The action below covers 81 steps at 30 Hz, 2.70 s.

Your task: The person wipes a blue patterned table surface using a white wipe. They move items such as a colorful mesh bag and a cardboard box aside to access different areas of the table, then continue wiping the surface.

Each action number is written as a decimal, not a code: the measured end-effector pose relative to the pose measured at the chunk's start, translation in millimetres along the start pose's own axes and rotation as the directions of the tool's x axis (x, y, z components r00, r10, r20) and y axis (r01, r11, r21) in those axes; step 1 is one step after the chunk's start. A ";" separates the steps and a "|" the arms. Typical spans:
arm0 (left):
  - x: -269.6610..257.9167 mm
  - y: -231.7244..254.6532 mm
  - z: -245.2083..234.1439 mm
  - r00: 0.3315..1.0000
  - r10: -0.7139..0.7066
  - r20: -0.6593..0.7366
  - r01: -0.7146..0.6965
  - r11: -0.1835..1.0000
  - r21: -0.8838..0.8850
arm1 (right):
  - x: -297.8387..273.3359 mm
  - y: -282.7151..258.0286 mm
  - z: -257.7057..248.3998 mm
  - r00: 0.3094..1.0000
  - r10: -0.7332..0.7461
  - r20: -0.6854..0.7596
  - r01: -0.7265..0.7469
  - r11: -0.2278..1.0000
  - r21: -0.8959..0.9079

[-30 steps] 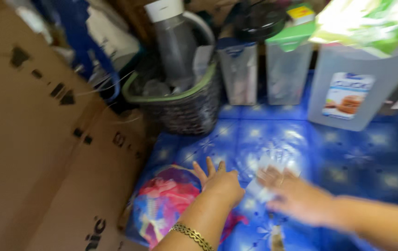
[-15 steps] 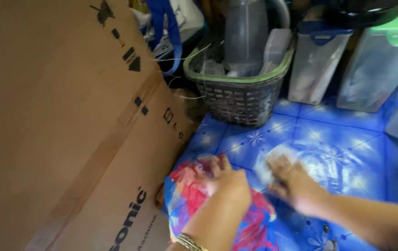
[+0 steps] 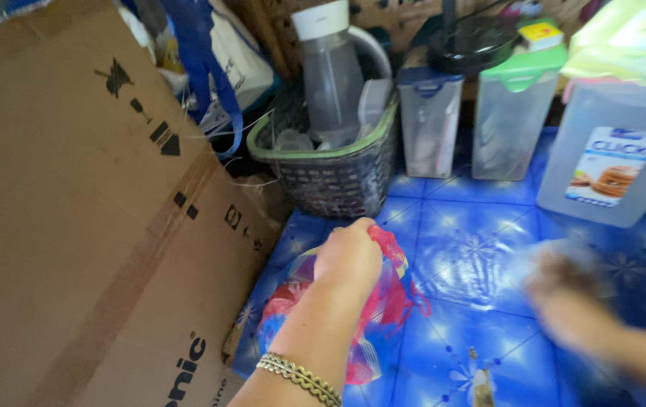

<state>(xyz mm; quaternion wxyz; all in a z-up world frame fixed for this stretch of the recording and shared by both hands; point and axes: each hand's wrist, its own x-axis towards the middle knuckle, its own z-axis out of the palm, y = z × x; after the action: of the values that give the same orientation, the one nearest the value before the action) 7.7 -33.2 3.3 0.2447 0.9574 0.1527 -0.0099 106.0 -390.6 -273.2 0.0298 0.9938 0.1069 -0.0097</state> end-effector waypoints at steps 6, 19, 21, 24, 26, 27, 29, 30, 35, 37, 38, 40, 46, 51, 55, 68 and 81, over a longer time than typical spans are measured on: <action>-27.5 53.1 25.1 0.991 0.116 -0.073 -0.134 0.932 -0.338 | -95.7 -66.0 6.3 0.618 -0.627 -0.474 0.780 0.418 0.465; -100.9 250.7 49.1 0.962 0.266 0.063 -0.023 0.307 -0.952 | -118.6 167.7 -164.7 0.913 -0.086 0.398 -0.406 -0.108 0.907; -114.4 284.3 67.1 0.919 0.357 0.165 0.081 0.240 -0.967 | -119.9 215.4 -166.0 0.975 -0.106 0.195 -0.203 -0.071 0.977; -140.4 337.7 106.2 0.786 0.536 0.307 0.247 0.183 -0.952 | -129.4 296.4 -171.1 0.972 -0.097 0.215 -0.230 -0.187 0.955; -161.5 371.2 135.2 0.677 0.641 0.360 0.354 0.145 -0.924 | -140.8 351.9 -182.5 0.937 0.013 0.350 -0.341 -0.201 0.918; -173.0 384.8 149.9 0.630 0.683 0.369 0.404 0.117 -0.907 | -155.6 377.0 -187.3 0.900 0.121 0.419 -0.400 -0.151 0.904; -188.4 404.0 176.1 0.561 0.740 0.371 0.481 0.074 -0.874 | -179.3 407.6 -192.6 0.875 0.268 0.404 -0.421 0.009 0.907; -192.4 411.6 188.1 0.540 0.758 0.367 0.506 0.056 -0.861 | -187.4 416.4 -194.9 0.898 0.295 0.325 -0.375 0.130 0.918; -172.7 392.8 237.2 0.601 0.622 0.502 0.351 0.359 -0.865 | -225.0 400.8 -183.7 0.910 0.347 0.228 -0.372 0.438 0.818; -154.1 363.4 259.9 0.652 0.514 0.558 0.238 0.559 -0.794 | -221.4 381.5 -174.3 0.899 0.354 0.259 -0.389 0.369 0.844; -147.7 346.3 272.9 0.693 0.441 0.570 0.179 0.661 -0.729 | -220.6 373.6 -170.7 0.927 0.314 0.205 -0.326 0.407 0.853; -138.7 313.0 298.1 0.676 0.434 0.596 0.065 0.770 -0.634 | -204.9 356.3 -166.1 0.971 0.220 0.092 -0.188 0.474 0.860; -153.1 252.3 328.0 0.524 0.405 0.750 -0.098 0.903 -0.419 | -138.4 301.9 -175.2 0.992 0.105 0.073 -0.113 0.460 0.881; -153.9 220.0 271.1 0.588 0.425 0.688 0.116 0.797 -0.592 | -84.4 242.1 -183.3 0.991 0.130 0.033 -0.087 0.439 0.894; -138.5 159.0 226.8 0.779 0.143 0.610 0.293 0.778 -0.555 | -59.6 191.9 -163.0 0.990 0.141 0.029 -0.091 0.462 0.882; -123.7 -22.5 164.7 0.954 -0.293 0.059 0.298 0.949 -0.101 | -134.5 -60.6 -34.1 0.663 -0.745 0.068 0.710 0.656 0.256; -76.7 -168.3 96.9 0.880 -0.345 -0.328 0.342 0.937 -0.070 | 26.4 -167.7 -106.7 0.958 -0.286 0.010 0.252 0.860 0.443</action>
<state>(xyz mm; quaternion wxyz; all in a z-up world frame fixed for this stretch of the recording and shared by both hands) -110.1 39.4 -153.1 0.2142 0.9016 0.3592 0.1105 97.4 -214.9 -177.0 -0.1918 0.9491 0.2383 -0.0749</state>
